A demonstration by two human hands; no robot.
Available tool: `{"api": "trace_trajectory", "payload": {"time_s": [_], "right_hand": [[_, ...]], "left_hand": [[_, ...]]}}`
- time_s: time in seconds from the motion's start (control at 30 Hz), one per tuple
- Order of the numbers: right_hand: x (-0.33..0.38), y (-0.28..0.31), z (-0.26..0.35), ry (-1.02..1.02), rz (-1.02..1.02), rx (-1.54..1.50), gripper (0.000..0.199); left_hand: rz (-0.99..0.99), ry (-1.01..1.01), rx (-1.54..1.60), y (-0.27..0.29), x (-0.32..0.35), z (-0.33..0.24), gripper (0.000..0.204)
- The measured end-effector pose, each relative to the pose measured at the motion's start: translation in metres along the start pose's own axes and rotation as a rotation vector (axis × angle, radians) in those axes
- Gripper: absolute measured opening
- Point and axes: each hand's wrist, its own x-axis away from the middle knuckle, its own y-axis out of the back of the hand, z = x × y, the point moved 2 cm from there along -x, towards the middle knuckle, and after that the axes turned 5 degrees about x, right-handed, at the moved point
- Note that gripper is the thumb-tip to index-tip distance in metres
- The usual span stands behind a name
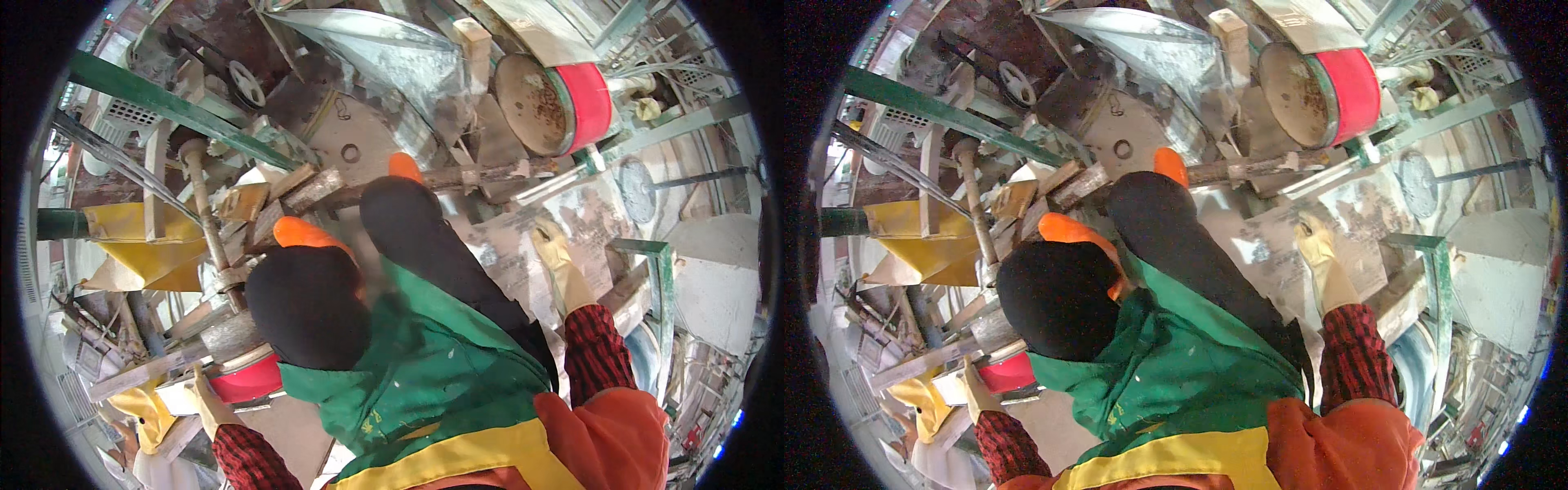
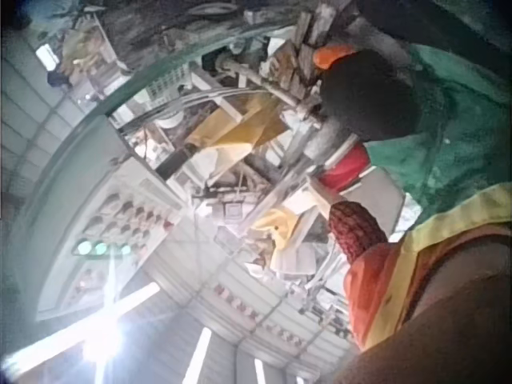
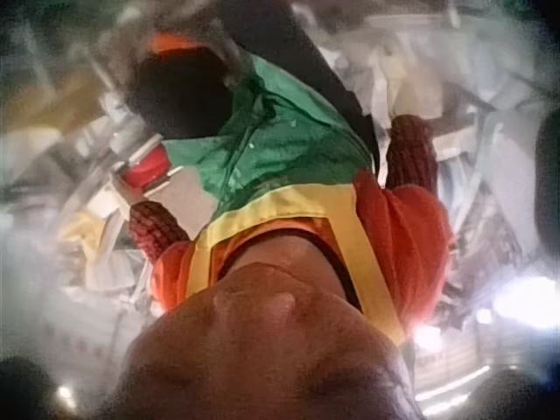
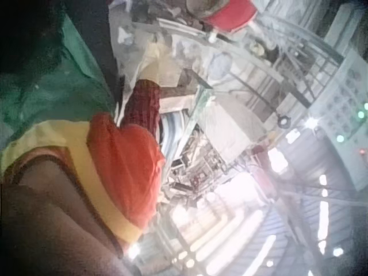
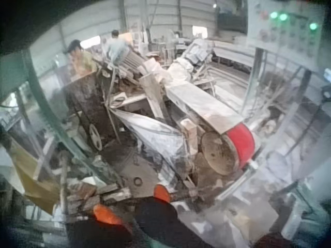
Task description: The person operates a grinding or processing machine, repeatedly feeding flat rectangular sheets into a hopper. They use gloved hands to guide the sheets and occasionally adjust the machine's components. The task is performed continuously in a factory setting.
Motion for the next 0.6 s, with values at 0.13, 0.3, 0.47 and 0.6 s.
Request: {"api": "trace_trajectory", "payload": {"time_s": [0.13, 0.3, 0.47, 0.6], "right_hand": [[0.012, -0.024, -0.021, -0.142, 0.087, -0.131, 0.034], [0.006, -0.046, -0.025, -0.171, 0.150, -0.128, 0.034], [-0.016, -0.042, 0.001, -0.047, 0.147, -0.281, 0.037], [-0.038, -0.041, 0.045, -0.071, 0.186, -0.484, 0.039]], "left_hand": [[-0.052, -0.053, 0.058, -0.010, 0.017, -0.004, 0.055], [-0.196, -0.057, 0.096, -0.007, 0.021, -0.007, 0.050], [-0.193, 0.138, 0.294, 0.038, 0.021, -0.036, 0.045], [0.104, 0.033, 0.388, 0.101, 0.008, -0.046, 0.055]]}}
